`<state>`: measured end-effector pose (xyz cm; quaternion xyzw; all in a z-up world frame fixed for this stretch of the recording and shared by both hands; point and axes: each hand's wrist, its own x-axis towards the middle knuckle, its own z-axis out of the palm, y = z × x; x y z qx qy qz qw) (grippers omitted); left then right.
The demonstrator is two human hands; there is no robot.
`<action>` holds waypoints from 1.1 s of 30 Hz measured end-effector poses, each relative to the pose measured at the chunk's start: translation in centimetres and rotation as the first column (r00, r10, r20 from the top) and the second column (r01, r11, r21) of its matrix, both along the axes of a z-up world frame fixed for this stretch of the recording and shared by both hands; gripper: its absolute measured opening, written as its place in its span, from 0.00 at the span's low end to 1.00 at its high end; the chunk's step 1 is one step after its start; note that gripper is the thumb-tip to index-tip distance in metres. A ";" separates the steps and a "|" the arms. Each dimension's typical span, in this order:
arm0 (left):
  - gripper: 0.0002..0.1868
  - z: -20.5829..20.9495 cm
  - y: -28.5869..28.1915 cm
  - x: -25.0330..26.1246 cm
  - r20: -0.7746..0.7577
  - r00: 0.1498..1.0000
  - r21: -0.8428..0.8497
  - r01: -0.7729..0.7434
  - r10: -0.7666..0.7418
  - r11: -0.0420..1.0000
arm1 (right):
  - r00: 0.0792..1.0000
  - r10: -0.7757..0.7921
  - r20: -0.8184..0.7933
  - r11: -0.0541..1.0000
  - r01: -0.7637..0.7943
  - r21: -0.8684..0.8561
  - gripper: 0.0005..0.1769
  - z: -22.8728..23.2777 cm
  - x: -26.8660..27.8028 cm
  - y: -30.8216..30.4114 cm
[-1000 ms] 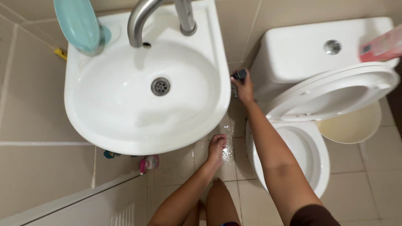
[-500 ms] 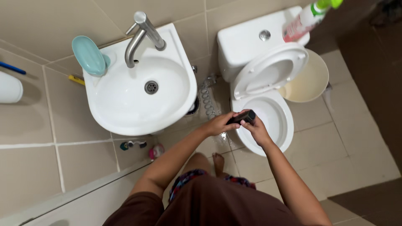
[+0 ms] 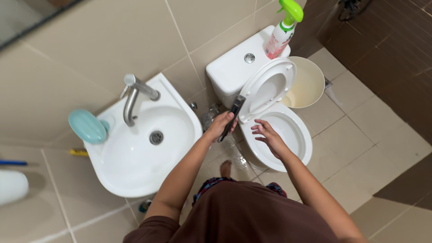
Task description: The person cleans a bathroom sink and toilet using a handheld bidet sprayer and a toilet brush. They rinse the sink basin, a soap dish, and the toilet bowl, then scrub the toilet base and floor tiles before flushing the toilet.
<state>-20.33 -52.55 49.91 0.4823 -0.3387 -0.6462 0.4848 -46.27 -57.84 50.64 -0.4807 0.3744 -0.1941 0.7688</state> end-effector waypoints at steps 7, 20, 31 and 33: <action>0.28 1.6 -3.0 4.7 -0.047 0.999 0.010 -0.021 0.021 1.000 | 0.997 -0.053 -0.060 0.985 0.063 0.162 0.28 1.7 2.6 -0.7; 0.30 4.8 -12.4 11.9 -0.103 0.963 -0.092 -0.257 0.248 0.962 | 0.926 -0.196 -0.323 0.980 0.181 -0.077 0.24 -2.4 5.7 -7.7; 0.30 3.8 -17.8 9.6 -0.092 0.975 -0.035 -0.206 0.202 0.978 | 0.743 -0.603 -0.289 0.729 0.368 -0.577 0.35 -0.5 3.1 -29.7; 0.30 4.1 -19.2 9.3 -0.128 0.962 -0.010 -0.244 0.241 0.970 | 0.770 -0.580 -0.265 0.738 0.359 -0.571 0.44 -0.3 3.6 -33.7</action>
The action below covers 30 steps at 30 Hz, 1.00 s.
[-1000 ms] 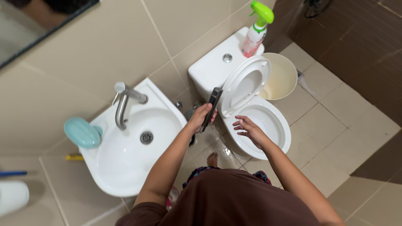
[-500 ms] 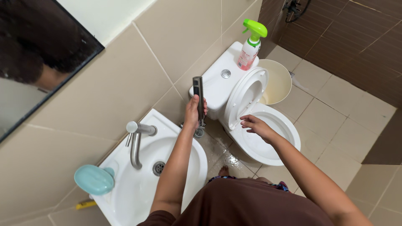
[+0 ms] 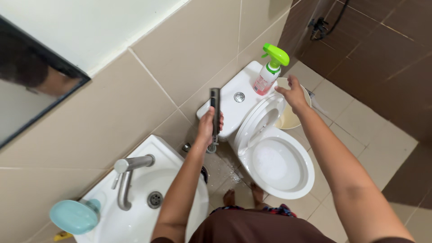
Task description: The person cleans a bathroom sink and toilet using a handheld bidet sprayer and a toilet brush. They rinse the sink basin, a soap dish, and the toilet bowl, then scrub the toilet base and floor tiles before flushing the toilet.
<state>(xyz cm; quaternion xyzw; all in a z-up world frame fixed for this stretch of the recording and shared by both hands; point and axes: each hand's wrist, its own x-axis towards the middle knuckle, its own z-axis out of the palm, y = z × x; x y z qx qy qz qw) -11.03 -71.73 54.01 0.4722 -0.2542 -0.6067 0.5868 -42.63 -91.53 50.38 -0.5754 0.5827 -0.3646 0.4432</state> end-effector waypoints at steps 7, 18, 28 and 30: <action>0.31 1.3 -2.1 -4.5 0.103 0.993 0.085 0.056 -0.065 0.995 | 0.962 0.182 0.204 0.982 -0.166 -0.095 0.37 -1.3 4.1 -8.3; 0.30 2.0 -6.3 -8.4 0.149 0.988 0.139 0.015 -0.035 0.990 | 0.851 0.115 0.513 0.966 0.025 -0.258 0.15 2.7 -3.7 -9.9; 0.31 0.9 -6.0 -6.4 0.272 0.961 0.136 0.015 -0.052 0.991 | 0.814 0.107 0.571 0.984 -0.005 -0.177 0.15 4.3 -4.5 -6.0; 0.32 0.4 -3.7 -4.6 0.300 0.954 0.166 -0.033 -0.019 0.986 | 0.805 0.136 0.578 0.983 -0.036 -0.181 0.15 4.3 -3.4 -5.1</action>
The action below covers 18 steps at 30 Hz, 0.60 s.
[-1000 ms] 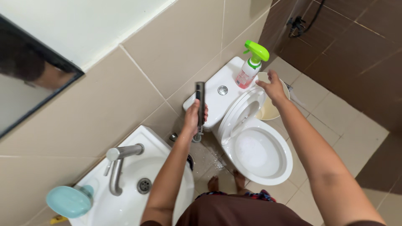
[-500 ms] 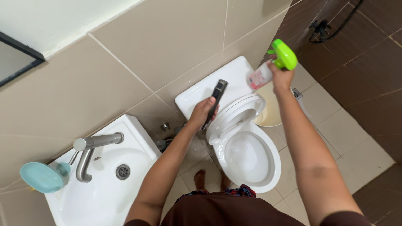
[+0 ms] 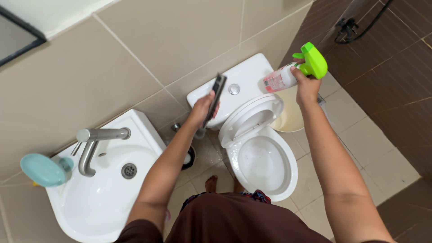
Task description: The person cleans a bathroom sink and toilet using a handheld bidet sprayer and a toilet brush. They rinse the sink basin, a soap dish, and the toilet bowl, then scrub the toilet base and floor tiles before flushing the toilet.
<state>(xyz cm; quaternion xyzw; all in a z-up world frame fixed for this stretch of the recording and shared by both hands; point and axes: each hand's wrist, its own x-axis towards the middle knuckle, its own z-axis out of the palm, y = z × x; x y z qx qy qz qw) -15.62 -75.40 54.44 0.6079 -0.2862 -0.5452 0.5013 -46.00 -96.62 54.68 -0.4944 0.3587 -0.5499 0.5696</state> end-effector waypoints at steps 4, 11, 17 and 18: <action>0.32 -0.5 6.9 2.5 0.001 0.991 0.089 -0.133 0.134 0.987 | 0.993 0.118 -0.014 0.993 -0.118 -0.031 0.16 0.3 4.7 1.9; 0.33 -2.3 15.1 2.9 -0.017 0.981 0.110 -0.192 0.195 0.975 | 0.927 0.332 -0.177 0.943 -0.327 0.055 0.19 0.3 12.6 7.8; 0.36 -0.2 16.7 2.6 -0.184 0.946 -0.013 -0.273 0.266 0.962 | 0.876 0.470 -0.108 0.880 -0.456 0.133 0.20 -2.5 14.3 10.7; 0.36 0.4 16.6 2.5 -0.212 0.944 -0.005 -0.258 0.251 0.966 | 0.879 0.459 -0.132 0.886 -0.442 0.141 0.20 -3.2 14.2 10.9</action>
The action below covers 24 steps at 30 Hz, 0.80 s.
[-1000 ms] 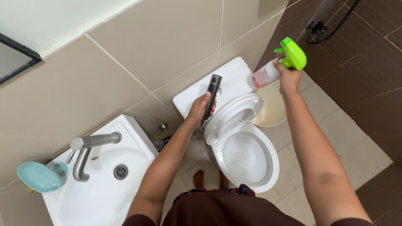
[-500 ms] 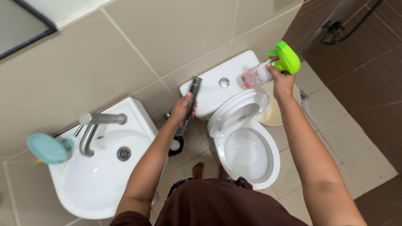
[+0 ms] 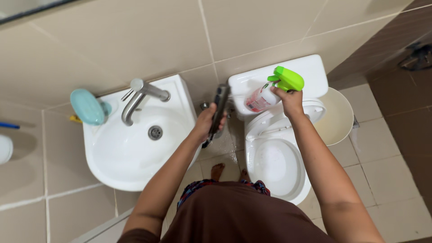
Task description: The person cleans a bathroom sink and toilet using a handheld bidet sprayer and a toilet brush. They rinse the sink basin, a soap dish, and the toilet bowl, then scrub the toilet base and floor tiles before flushing the toilet.
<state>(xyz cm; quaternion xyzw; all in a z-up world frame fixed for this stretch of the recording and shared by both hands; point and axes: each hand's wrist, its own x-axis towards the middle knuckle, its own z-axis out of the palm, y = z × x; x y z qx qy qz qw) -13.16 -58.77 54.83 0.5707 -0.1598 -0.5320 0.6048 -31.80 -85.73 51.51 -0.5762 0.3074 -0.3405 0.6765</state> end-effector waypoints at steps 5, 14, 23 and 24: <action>0.36 2.2 -2.3 -0.9 0.042 0.997 -0.159 0.067 -0.061 0.985 | 0.998 -0.060 -0.011 0.997 0.060 -0.047 0.17 -1.4 2.0 1.4; 0.33 0.0 -2.3 -2.0 0.078 0.993 -0.168 0.099 -0.087 0.981 | 0.997 0.032 -0.069 0.962 -0.049 -0.269 0.20 -0.4 5.5 3.9; 0.31 -5.4 0.6 -2.7 0.174 0.975 0.005 0.141 -0.140 0.990 | 0.963 -0.256 -0.085 0.883 0.197 -0.427 0.24 -2.1 7.9 2.7; 0.31 -5.8 0.8 -2.7 0.165 0.976 0.024 0.136 -0.138 0.990 | 0.959 -0.267 -0.095 0.860 0.192 -0.472 0.28 -2.0 8.4 2.4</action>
